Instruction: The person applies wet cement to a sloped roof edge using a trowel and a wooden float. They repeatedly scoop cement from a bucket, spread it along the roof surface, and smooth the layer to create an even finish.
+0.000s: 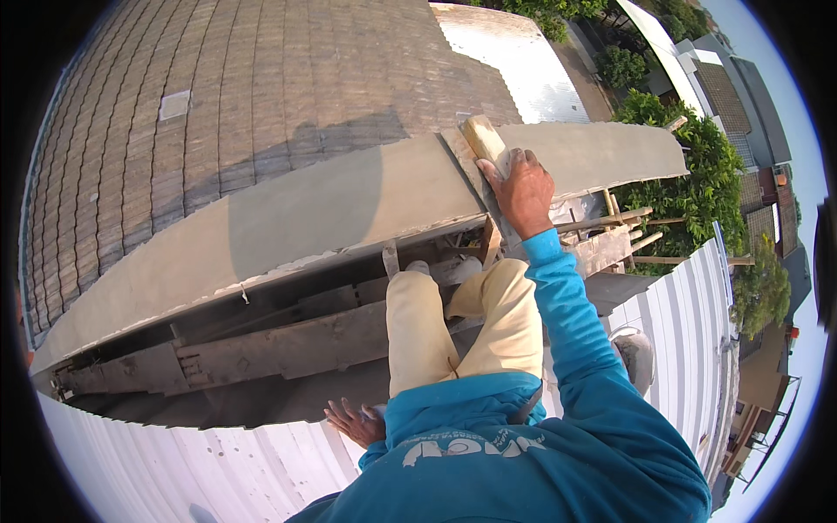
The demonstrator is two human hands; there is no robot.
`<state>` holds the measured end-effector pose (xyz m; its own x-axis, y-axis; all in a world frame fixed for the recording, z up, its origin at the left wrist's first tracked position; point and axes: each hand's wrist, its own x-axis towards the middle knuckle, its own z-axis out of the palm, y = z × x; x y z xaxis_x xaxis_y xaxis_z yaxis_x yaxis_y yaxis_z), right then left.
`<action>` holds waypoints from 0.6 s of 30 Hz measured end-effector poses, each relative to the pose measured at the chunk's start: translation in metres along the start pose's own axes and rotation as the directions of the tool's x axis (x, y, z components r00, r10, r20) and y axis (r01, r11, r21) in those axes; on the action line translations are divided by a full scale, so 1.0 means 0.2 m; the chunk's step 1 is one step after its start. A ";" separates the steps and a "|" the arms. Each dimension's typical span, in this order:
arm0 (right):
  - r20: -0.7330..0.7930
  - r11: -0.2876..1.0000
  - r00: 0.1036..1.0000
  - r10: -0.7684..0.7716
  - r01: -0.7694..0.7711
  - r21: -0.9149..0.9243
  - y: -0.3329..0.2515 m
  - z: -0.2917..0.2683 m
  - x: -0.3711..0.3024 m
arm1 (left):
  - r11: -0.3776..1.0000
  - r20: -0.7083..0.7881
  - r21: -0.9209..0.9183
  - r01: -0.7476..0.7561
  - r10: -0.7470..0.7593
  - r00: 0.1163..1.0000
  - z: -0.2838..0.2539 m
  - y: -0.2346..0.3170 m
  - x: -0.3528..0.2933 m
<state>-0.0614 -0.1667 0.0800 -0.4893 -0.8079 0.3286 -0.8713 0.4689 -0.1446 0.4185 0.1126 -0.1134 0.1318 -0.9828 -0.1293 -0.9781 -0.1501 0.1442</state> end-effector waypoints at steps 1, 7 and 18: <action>0.013 1.000 1.000 0.006 -0.006 0.020 -0.10 0.01 -0.03 | 1.000 -0.004 0.017 -0.007 0.007 1.000 0.00 0.01 0.01; 0.152 0.929 0.970 -0.192 0.129 0.348 -0.85 0.03 -0.24 | 0.999 -0.067 0.010 -0.050 0.050 0.996 0.03 -0.03 0.01; 0.084 0.958 0.983 -0.162 0.137 0.250 -0.50 -0.01 -0.07 | 0.997 -0.113 0.028 -0.073 0.076 0.991 0.08 -0.07 -0.01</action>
<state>0.0323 -0.2012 0.0924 -0.3430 -0.9003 0.2681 -0.9113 0.2497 -0.3274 0.4303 0.1177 -0.1302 0.0745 -0.9972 -0.0060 -0.9892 -0.0747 0.1263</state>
